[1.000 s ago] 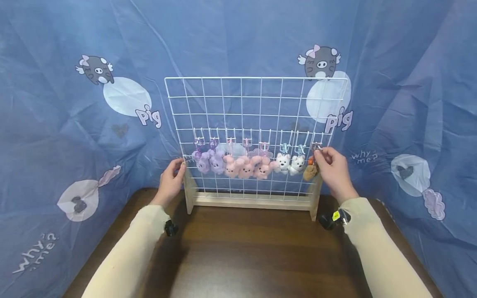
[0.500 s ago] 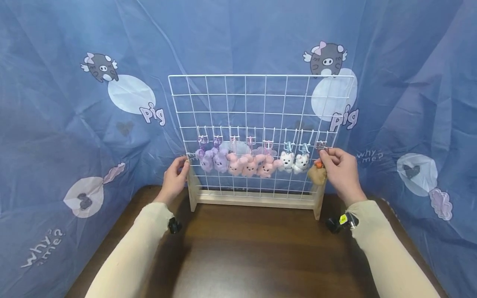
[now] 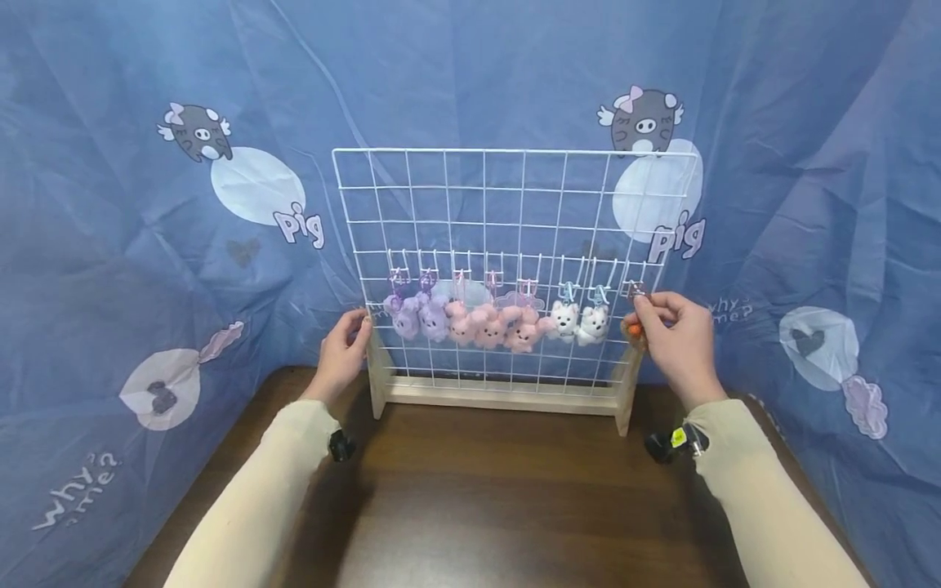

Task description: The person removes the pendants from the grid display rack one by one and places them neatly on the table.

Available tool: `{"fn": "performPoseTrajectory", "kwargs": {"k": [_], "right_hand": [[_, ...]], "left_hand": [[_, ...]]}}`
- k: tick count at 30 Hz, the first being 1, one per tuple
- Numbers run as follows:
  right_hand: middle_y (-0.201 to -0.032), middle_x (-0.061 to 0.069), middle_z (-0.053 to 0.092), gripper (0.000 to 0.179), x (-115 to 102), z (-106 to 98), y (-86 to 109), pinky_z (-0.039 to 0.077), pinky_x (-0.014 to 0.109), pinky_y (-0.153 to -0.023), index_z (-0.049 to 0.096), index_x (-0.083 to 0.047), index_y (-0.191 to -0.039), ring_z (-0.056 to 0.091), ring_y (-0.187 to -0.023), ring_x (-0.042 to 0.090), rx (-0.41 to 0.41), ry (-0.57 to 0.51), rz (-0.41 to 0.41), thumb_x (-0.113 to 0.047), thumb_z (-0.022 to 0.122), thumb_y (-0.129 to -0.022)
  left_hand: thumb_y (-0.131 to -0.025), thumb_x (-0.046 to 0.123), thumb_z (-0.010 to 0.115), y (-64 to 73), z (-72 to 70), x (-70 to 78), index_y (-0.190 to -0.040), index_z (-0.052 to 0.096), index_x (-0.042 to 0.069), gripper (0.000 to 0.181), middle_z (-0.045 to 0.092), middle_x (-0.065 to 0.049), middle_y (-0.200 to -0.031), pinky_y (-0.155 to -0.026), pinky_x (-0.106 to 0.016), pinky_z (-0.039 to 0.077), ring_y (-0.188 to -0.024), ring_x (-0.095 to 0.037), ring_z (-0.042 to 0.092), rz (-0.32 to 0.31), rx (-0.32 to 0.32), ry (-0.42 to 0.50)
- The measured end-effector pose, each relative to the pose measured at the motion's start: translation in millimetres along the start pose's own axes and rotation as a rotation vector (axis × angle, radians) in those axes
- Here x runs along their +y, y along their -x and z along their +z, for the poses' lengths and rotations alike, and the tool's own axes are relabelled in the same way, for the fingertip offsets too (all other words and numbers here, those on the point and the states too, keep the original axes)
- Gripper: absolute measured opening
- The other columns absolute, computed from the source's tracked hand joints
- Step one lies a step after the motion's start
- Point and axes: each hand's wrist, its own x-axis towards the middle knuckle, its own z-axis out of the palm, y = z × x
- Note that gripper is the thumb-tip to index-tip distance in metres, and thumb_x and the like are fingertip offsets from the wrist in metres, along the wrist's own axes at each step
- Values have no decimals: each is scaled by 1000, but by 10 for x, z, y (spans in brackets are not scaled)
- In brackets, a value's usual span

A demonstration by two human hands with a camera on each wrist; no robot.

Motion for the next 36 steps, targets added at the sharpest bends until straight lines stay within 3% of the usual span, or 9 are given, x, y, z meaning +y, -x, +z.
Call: {"fn": "performPoseTrajectory", "kwargs": {"k": [6, 12, 19, 28, 36], "right_hand": [[-80, -23, 75, 32, -37, -29, 2, 53, 14, -58, 70, 6, -112, 70, -71, -5, 16, 57, -49, -24, 67, -104], [-77, -19, 75, 31, -54, -33, -4, 54, 15, -57, 70, 11, -110, 71, -66, -3, 43, 28, -61, -19, 70, -102], [-77, -21, 74, 27, -107, -29, 45, 52, 13, -59, 72, 8, -106, 71, -69, -4, 67, 50, -106, -19, 71, -102], [-81, -25, 74, 27, -106, -29, 160, 50, 13, -58, 73, 0, -109, 68, -70, -5, 26, 152, -157, -26, 68, -104], [-84, -24, 75, 25, -4, 53, 238, 45, 14, -55, 67, 4, -111, 65, -69, -7, -35, 128, -157, -20, 64, -106]], "left_hand": [[-111, 28, 55, -18, 20, -15, -141, 60, 10, 35, 68, -21, -133, -99, -55, 53, -117, -41, 68, 7, 9, 7], [-110, 26, 56, -22, 23, -7, -140, 60, 8, 35, 68, -20, -134, -100, -54, 52, -117, -42, 68, 14, 12, 13], [-110, 26, 56, -23, 17, -17, -140, 61, 9, 35, 69, -20, -133, -99, -55, 53, -115, -42, 69, 11, 16, 13], [-110, 26, 56, -10, 20, 3, -140, 60, 8, 35, 69, -21, -133, -99, -54, 53, -116, -42, 69, 9, 9, 22], [-110, 25, 56, 8, 16, 1, -140, 60, 10, 34, 69, -19, -134, -101, -54, 52, -117, -42, 68, -5, 14, 29]]}}
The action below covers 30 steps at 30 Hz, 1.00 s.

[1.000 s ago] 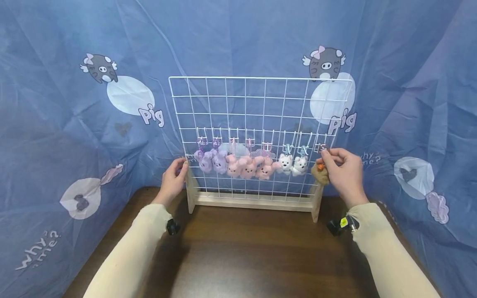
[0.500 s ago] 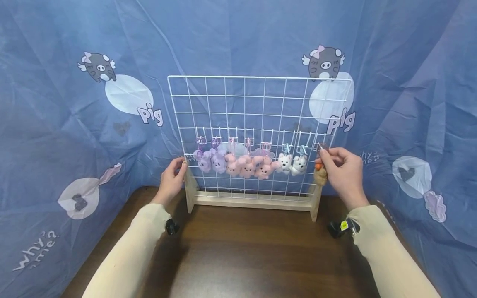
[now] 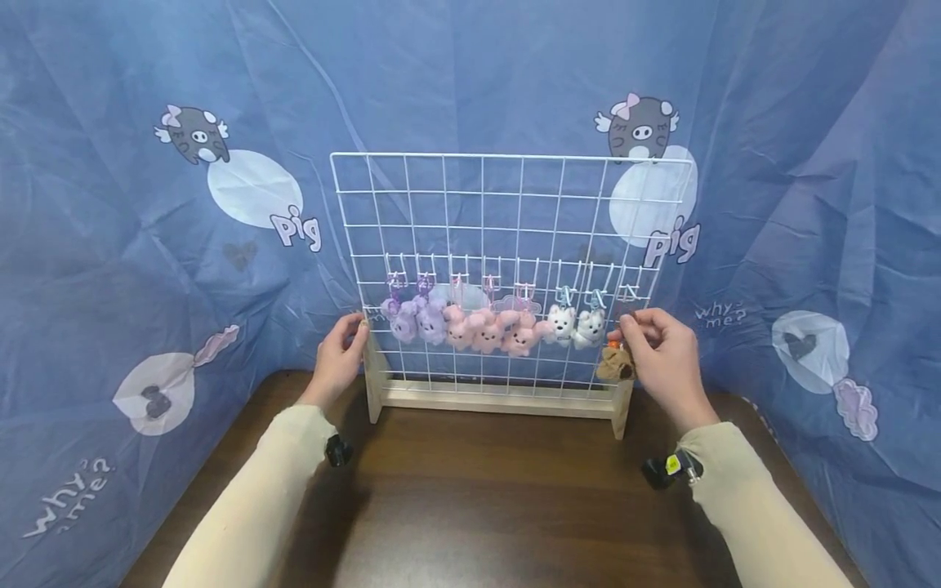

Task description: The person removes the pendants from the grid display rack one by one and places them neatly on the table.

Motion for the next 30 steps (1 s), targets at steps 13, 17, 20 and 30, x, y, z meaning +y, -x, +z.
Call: {"fn": "performPoseTrajectory", "kwargs": {"k": [13, 17, 20, 30], "right_hand": [[-94, 19, 79, 21, 240, 177, 263, 49, 14, -62, 63, 6, -110, 66, -75, -6, -112, 14, 1, -14, 58, -109], [-95, 22, 78, 21, 326, 223, 321, 49, 15, -62, 61, 7, -111, 66, -74, -5, -135, 6, 3, -13, 56, -109], [-94, 22, 78, 22, 378, 256, 359, 50, 16, -63, 61, 7, -111, 66, -74, -4, -152, 1, 17, -14, 55, -110], [-91, 17, 79, 21, 606, 403, 537, 50, 14, -71, 60, 4, -110, 68, -79, -2, -225, -11, 77, -16, 53, -111]], "left_hand": [[-109, 23, 58, 4, 28, 9, -139, 61, 8, 34, 70, -19, -131, -100, -51, 51, -113, -38, 68, -9, 11, 4], [-110, 25, 57, 11, 29, 24, -140, 60, 9, 34, 69, -18, -133, -100, -50, 51, -113, -38, 68, -24, 2, -3], [-110, 25, 56, 18, 28, 30, -141, 60, 10, 35, 69, -18, -133, -99, -51, 51, -113, -38, 68, -26, -1, -2], [-110, 24, 56, 35, 9, 36, -141, 59, 8, 35, 68, -19, -135, -98, -51, 52, -113, -40, 67, -35, 5, 24]]}}
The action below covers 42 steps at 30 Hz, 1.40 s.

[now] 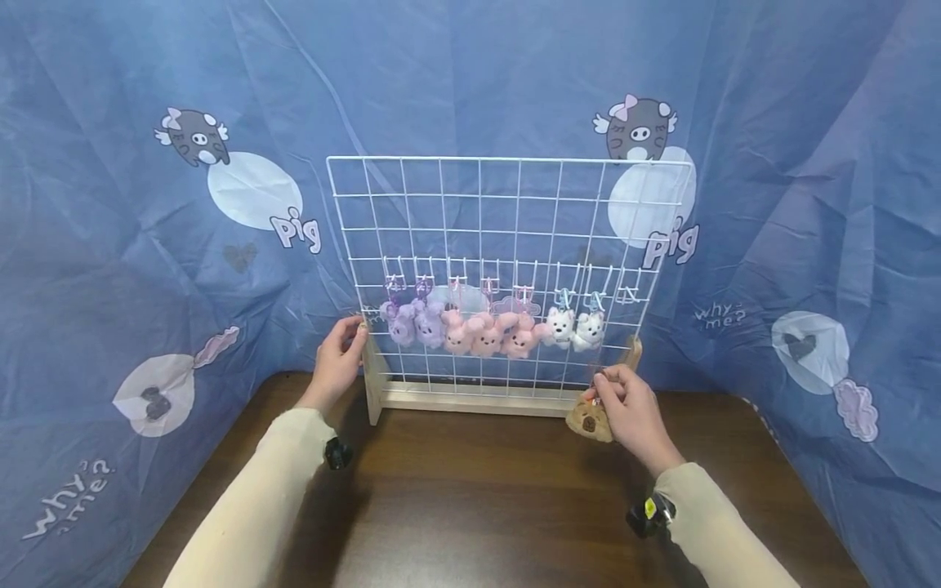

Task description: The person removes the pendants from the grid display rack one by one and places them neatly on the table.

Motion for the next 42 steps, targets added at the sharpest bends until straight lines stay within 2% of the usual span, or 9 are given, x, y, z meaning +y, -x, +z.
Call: {"fn": "performPoseTrajectory", "kwargs": {"k": [7, 13, 25, 34, 38, 42], "right_hand": [[-88, 15, 79, 18, 177, 102, 74, 51, 14, -72, 61, 4, -105, 71, -78, 0, -38, -18, 16, -13, 55, -110], [-88, 16, 79, 18, 305, 159, 142, 51, 16, -70, 61, 6, -109, 71, -77, 2, -94, -40, 59, -11, 55, -110], [-86, 8, 79, 16, 530, 273, 334, 49, 20, -74, 62, 1, -104, 69, -80, 4, -185, 26, 148, -14, 58, -109], [-85, 2, 80, 14, 605, 357, 435, 49, 22, -74, 63, -4, -101, 71, -84, 8, -255, 63, 205, -16, 59, -108], [-84, -2, 79, 12, 623, 369, 457, 49, 23, -76, 65, -7, -99, 71, -84, 7, -265, 117, 189, -16, 61, -108], [-81, -7, 75, 12, 633, 365, 471, 46, 25, -71, 68, -12, -94, 63, -76, 4, -270, 188, 122, -16, 66, -105]], "left_hand": [[-110, 25, 55, -1, -4, -2, -142, 59, 9, 35, 68, -19, -134, -95, -51, 52, -111, -39, 68, -2, -7, -10], [-110, 24, 56, 4, -11, 13, -141, 60, 9, 34, 69, -19, -133, -94, -49, 53, -109, -38, 69, 0, 1, -11], [-110, 23, 55, 5, -3, 12, -141, 59, 8, 35, 68, -19, -134, -96, -50, 52, -111, -38, 68, 0, 0, -5], [-110, 25, 55, 9, -5, 12, -142, 58, 9, 36, 68, -19, -135, -96, -51, 51, -113, -39, 67, -7, -4, 3], [-110, 25, 55, 11, -1, 15, -142, 58, 9, 35, 68, -19, -135, -97, -51, 51, -115, -38, 67, -9, -4, 10], [-110, 24, 55, 15, -4, 28, -141, 59, 9, 35, 68, -18, -135, -96, -50, 52, -114, -38, 67, -15, 1, 16]]}}
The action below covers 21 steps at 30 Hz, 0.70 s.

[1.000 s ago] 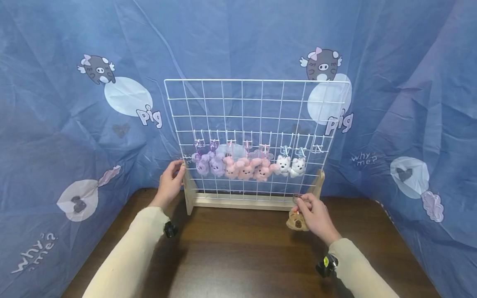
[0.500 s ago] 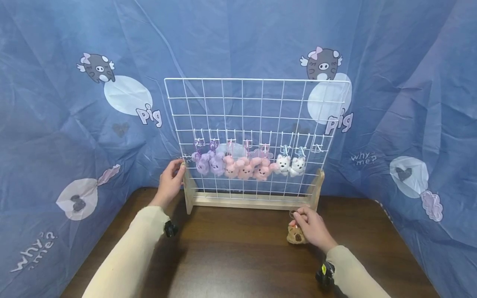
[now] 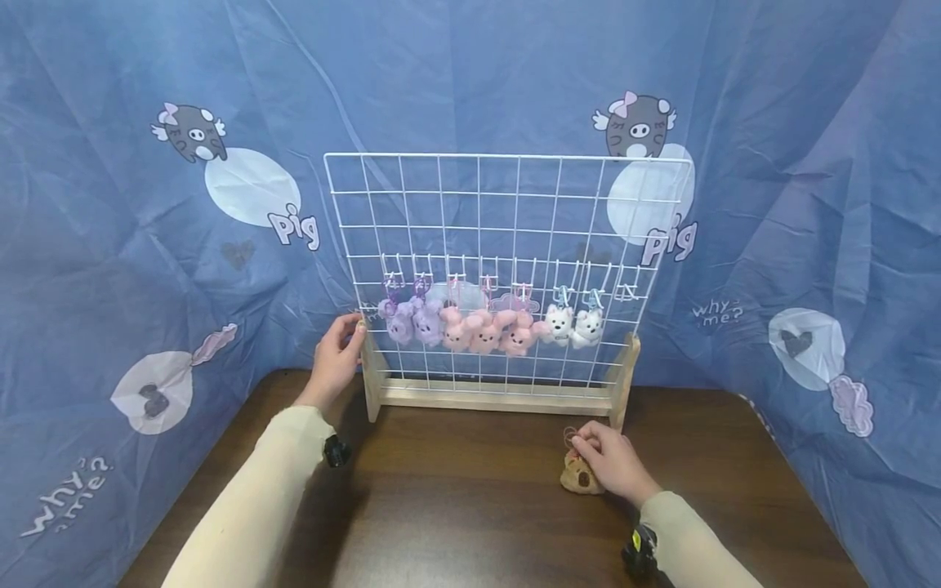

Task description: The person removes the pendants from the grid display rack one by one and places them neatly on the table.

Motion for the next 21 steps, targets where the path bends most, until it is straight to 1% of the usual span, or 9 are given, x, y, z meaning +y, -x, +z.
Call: {"fn": "performPoseTrajectory", "kwargs": {"k": [2, 6, 10, 15, 18, 21], "right_hand": [[-79, -9, 70, 12, 4, -1, 10, 43, 26, -67, 69, -15, -91, 57, -72, 4, 0, 38, -22, -16, 68, -103], [-77, -7, 61, 13, 8, -1, 28, 41, 27, -65, 70, -16, -88, 50, -69, 6, -6, 81, -42, -16, 71, -101], [-79, -8, 63, 11, 34, -3, 20, 44, 28, -68, 72, -16, -89, 52, -72, 6, -9, 118, -67, -15, 73, -100], [-87, -11, 69, 11, 60, -15, 9, 51, 33, -78, 75, -18, -90, 60, -82, 6, -20, 177, -106, -14, 72, -100], [-89, -11, 72, 11, 46, -23, 7, 53, 38, -83, 76, -19, -91, 64, -88, 9, -24, 192, -114, -14, 72, -100], [-90, -10, 73, 11, 24, -25, 8, 53, 39, -85, 76, -18, -91, 66, -90, 11, -22, 185, -125, -14, 72, -100]], "left_hand": [[-110, 24, 55, -1, -1, -1, -141, 59, 9, 35, 68, -18, -135, -96, -50, 52, -113, -38, 67, -1, 0, -2], [-110, 24, 55, -3, 0, -12, -142, 59, 9, 35, 68, -18, -134, -94, -49, 52, -111, -38, 68, 4, 3, -11], [-110, 24, 56, -4, -1, -12, -141, 59, 9, 35, 69, -18, -133, -93, -48, 52, -109, -37, 68, 8, 8, -15], [-110, 25, 55, 2, -4, -5, -141, 59, 9, 36, 68, -18, -134, -93, -49, 52, -110, -38, 68, 7, 3, -9], [-110, 25, 55, 1, -1, -9, -142, 59, 9, 36, 68, -18, -135, -94, -49, 52, -111, -38, 68, 6, 0, -12], [-110, 25, 55, -1, 0, -7, -142, 59, 9, 36, 68, -18, -135, -94, -50, 52, -111, -38, 68, 4, 1, -10]]}}
